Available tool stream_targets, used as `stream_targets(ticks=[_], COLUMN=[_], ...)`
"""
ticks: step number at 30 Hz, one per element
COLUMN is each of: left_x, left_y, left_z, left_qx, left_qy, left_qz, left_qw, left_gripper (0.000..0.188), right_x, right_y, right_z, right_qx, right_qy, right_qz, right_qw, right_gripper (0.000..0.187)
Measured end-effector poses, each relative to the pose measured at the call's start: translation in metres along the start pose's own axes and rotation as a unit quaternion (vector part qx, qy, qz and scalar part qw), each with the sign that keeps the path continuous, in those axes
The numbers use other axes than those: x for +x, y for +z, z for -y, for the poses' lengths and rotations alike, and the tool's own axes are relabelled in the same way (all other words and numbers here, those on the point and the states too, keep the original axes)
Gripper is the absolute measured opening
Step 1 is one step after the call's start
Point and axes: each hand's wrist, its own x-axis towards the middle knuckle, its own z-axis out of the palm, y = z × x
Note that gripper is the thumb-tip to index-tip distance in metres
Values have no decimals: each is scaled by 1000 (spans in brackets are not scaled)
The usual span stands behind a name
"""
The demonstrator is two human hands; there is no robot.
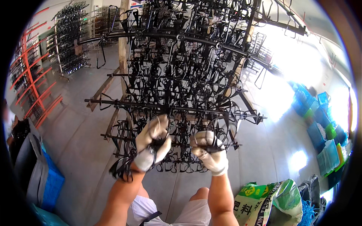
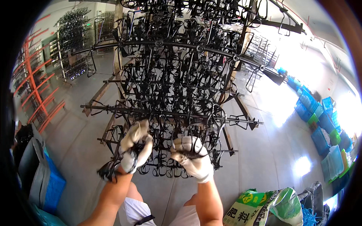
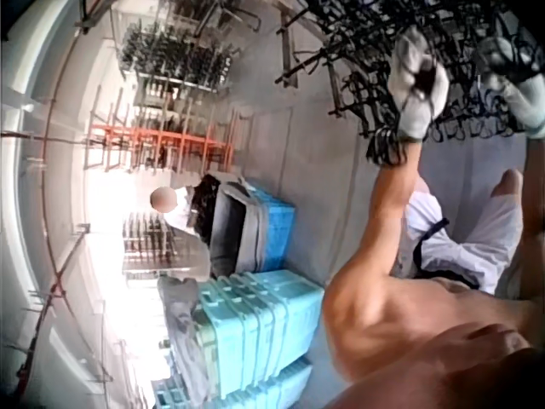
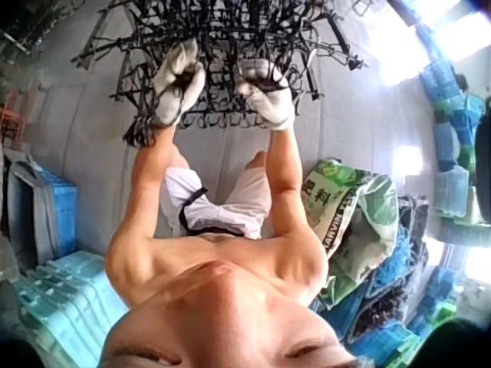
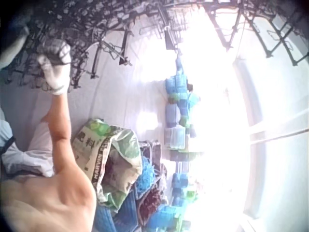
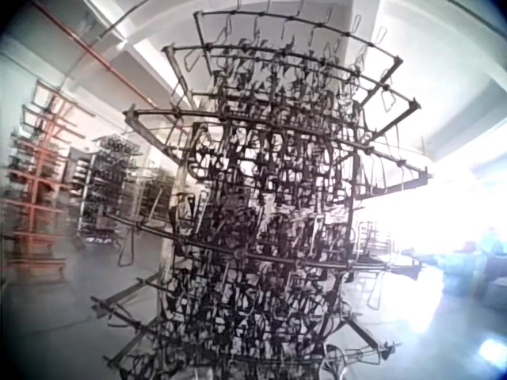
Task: The person walks through a warehouse, picks up a sack, and then proceeds to assemble black metal frames onto a vertical rack. They repeatedly attach the frames one by one to the rack structure.
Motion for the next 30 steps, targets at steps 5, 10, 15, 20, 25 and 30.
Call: stream_targets(ticks=[5,10,15,20,25,30], left_x=[-69,-120,-106,-124,-120,-105], left_y=[-79,-107,-144,-206,-184,-173], left_z=[-45,-49,78,203,206,178], left_qx=[-427,-540,-6,-3,-156,-163], left_qy=[-306,-310,-261,-339,-367,-348], left_qz=[403,-123,-150,-80,-105,-85], left_qw=[750,773,954,938,911,919], left_gripper=[65,73,89,62,48,56], right_x=[-2,-72,-130,-109,-103,-88], right_y=[18,11,-54,-69,-71,-65], right_z=[45,35,-71,-122,-139,-156], right_qx=[225,48,-245,-10,11,18], right_qy=[-110,-85,182,254,262,233], right_qz=[57,-234,-357,-288,-206,-315], right_qw=[966,967,883,923,943,920], right_gripper=[24,21,91,85,82,54])
